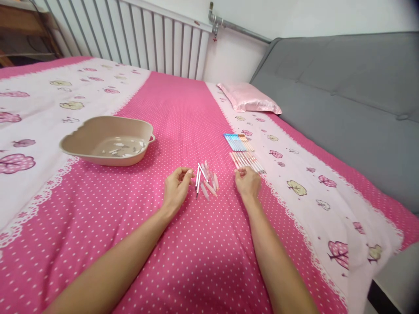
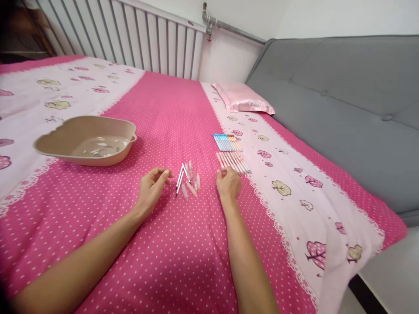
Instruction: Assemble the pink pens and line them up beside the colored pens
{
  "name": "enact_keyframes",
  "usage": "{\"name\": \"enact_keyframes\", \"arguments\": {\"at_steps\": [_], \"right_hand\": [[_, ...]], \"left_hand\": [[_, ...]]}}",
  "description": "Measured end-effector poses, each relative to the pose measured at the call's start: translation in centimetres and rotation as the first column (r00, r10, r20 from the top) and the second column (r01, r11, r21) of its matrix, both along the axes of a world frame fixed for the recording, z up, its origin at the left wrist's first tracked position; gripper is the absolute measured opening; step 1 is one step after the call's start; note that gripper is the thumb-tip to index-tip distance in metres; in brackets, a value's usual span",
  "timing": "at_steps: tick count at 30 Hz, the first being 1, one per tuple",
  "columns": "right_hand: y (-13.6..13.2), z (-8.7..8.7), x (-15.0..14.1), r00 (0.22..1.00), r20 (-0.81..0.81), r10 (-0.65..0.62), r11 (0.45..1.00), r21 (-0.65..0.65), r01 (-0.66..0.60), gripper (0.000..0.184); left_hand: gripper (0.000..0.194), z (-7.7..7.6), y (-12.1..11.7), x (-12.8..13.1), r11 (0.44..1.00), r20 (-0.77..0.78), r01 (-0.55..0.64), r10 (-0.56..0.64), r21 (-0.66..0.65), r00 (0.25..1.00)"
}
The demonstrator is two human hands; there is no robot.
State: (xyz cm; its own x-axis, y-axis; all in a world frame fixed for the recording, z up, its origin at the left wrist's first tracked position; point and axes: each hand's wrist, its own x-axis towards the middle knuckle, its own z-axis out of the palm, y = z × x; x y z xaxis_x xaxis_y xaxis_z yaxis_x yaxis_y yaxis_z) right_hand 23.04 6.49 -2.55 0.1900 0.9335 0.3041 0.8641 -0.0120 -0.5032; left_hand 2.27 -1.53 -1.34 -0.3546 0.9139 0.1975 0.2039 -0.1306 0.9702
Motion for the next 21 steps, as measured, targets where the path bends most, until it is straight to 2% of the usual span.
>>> {"name": "enact_keyframes", "arguments": {"at_steps": [5,10,21], "right_hand": [[0.1,0.0,-1.2,0.983,-0.079,0.167,0.976,-0.128,-0.176,0.020],[-0.2,-0.4,-2.4,0.951,-0.165,0.260,0.930,-0.222,-0.293,0.024],[-1.0,-0.1,-3.6,0.930,-0.169,0.325,0.887,-0.286,-0.362,0.028]], "left_hand": [[0.026,-0.4,0.2,-0.2,0.999,-0.036,-0.029,0.028,-0.023,0.999],[0.027,-0.5,0.3,-0.2,0.999,-0.041,-0.028,0.027,-0.026,0.999],[0.025,-1.0,0.4,-0.3,0.999,-0.039,-0.025,0.024,-0.030,0.999]]}}
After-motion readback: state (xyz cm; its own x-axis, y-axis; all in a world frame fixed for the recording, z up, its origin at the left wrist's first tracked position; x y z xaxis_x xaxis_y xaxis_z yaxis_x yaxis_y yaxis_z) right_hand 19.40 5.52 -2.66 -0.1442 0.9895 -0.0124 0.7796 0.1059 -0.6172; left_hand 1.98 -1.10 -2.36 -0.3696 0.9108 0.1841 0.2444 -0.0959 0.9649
